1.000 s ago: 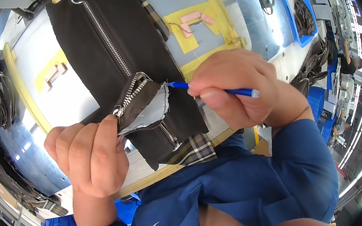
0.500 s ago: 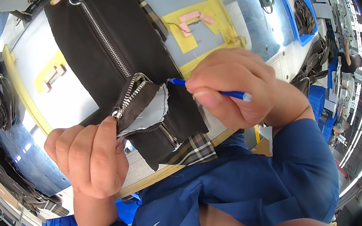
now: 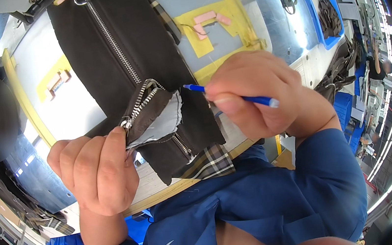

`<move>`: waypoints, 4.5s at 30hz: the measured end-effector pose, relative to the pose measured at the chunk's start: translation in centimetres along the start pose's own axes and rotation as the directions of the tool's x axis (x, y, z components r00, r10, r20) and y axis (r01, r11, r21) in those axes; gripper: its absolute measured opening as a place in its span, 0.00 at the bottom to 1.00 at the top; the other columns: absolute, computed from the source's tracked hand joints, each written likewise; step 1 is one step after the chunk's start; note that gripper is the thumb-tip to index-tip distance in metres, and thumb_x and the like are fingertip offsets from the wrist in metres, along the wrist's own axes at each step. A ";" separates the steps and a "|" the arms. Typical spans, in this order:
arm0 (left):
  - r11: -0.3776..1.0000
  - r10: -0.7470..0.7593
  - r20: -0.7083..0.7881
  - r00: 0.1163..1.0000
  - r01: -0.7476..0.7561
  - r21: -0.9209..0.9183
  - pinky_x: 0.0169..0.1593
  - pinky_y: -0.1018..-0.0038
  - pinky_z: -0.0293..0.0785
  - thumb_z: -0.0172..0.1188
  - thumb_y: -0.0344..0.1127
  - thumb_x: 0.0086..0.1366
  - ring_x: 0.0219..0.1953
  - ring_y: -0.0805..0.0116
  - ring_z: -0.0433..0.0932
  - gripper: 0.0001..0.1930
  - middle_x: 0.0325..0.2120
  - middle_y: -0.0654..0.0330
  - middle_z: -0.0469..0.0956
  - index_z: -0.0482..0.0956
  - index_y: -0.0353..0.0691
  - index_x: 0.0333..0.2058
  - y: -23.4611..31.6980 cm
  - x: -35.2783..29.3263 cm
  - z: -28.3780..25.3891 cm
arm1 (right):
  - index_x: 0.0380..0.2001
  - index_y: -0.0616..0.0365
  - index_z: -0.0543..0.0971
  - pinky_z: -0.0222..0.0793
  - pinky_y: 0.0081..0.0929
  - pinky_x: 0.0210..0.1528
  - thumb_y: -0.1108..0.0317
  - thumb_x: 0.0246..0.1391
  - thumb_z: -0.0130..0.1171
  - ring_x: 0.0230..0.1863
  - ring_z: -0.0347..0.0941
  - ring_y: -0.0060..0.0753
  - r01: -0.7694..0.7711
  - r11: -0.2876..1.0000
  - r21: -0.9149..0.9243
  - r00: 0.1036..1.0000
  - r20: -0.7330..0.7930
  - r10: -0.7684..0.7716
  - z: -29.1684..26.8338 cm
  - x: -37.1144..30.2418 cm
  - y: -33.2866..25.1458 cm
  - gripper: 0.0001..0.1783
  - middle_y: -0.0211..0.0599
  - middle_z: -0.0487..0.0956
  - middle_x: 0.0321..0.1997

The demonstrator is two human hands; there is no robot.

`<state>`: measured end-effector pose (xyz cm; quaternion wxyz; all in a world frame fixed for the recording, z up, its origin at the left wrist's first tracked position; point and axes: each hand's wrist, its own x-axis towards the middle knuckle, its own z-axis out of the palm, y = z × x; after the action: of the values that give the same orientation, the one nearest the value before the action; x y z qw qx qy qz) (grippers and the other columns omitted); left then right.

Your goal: The person sews a zipper onto a black fabric pouch using a sewing machine. They repeatedly open and close the zipper, mark the fabric with a pen, and insert a white lining piece before stitching. The person handles the pouch and lining multiple times, aligning edges and guiding the material under the needle.

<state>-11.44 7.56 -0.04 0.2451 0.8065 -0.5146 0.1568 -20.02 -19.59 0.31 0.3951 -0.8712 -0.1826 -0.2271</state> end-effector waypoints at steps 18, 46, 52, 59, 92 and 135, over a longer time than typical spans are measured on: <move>1.000 0.003 0.009 1.000 -0.003 -0.001 0.44 0.58 0.70 0.64 0.27 0.59 0.33 0.56 0.76 0.13 0.33 0.53 0.77 0.83 0.31 0.43 -0.1 0.0 0.0 | 0.36 0.63 0.82 0.76 0.28 0.26 0.76 0.50 0.74 0.24 0.81 0.38 -0.007 0.998 0.057 1.000 0.028 0.006 -0.1 0.0 -0.3 0.12 0.37 0.82 0.27; 1.000 0.009 0.002 1.000 -0.009 0.004 0.43 0.59 0.69 0.64 0.28 0.61 0.33 0.56 0.76 0.12 0.33 0.53 0.77 0.83 0.31 0.43 0.0 0.0 0.0 | 0.35 0.64 0.81 0.76 0.28 0.25 0.76 0.51 0.73 0.24 0.80 0.37 -0.002 1.000 -0.006 1.000 -0.031 0.002 0.6 0.1 0.1 0.10 0.38 0.83 0.27; 1.000 0.011 -0.001 1.000 -0.011 -0.009 0.43 0.59 0.69 0.64 0.28 0.60 0.33 0.56 0.76 0.12 0.33 0.53 0.77 0.83 0.31 0.43 -0.1 0.0 0.1 | 0.36 0.63 0.81 0.76 0.28 0.25 0.77 0.52 0.72 0.24 0.80 0.38 -0.013 0.994 0.106 0.999 -0.041 0.017 0.4 -0.2 0.3 0.10 0.38 0.83 0.27; 1.000 0.005 0.007 1.000 -0.005 -0.005 0.44 0.59 0.69 0.64 0.27 0.59 0.33 0.56 0.76 0.12 0.33 0.53 0.77 0.83 0.31 0.43 0.0 0.0 0.0 | 0.34 0.62 0.81 0.75 0.27 0.25 0.77 0.52 0.72 0.24 0.80 0.37 -0.021 1.000 -0.010 0.999 -0.037 0.020 0.3 0.1 0.2 0.09 0.38 0.83 0.27; 1.000 0.001 0.010 1.000 -0.001 -0.001 0.43 0.59 0.69 0.65 0.26 0.58 0.33 0.56 0.76 0.12 0.32 0.53 0.78 0.83 0.30 0.41 0.0 0.1 -0.2 | 0.34 0.59 0.82 0.70 0.26 0.22 0.74 0.50 0.75 0.20 0.76 0.34 -0.003 1.000 0.007 0.997 -0.076 0.004 0.8 0.0 0.3 0.10 0.34 0.81 0.24; 1.000 0.022 -0.120 0.993 -0.023 -0.005 0.40 0.60 0.69 0.60 0.29 0.72 0.34 0.52 0.72 0.08 0.32 0.51 0.76 0.81 0.28 0.41 -0.3 -0.3 1.7 | 0.41 0.57 0.83 0.71 0.43 0.55 0.69 0.63 0.61 0.50 0.75 0.53 -0.741 0.407 -0.535 0.672 -0.577 0.465 -24.7 -13.6 17.4 0.06 0.45 0.77 0.43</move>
<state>-11.28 6.97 -1.73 0.2762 0.7891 -0.5086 0.2060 -28.90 -51.34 -3.11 0.0887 -0.9023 0.3289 -0.2641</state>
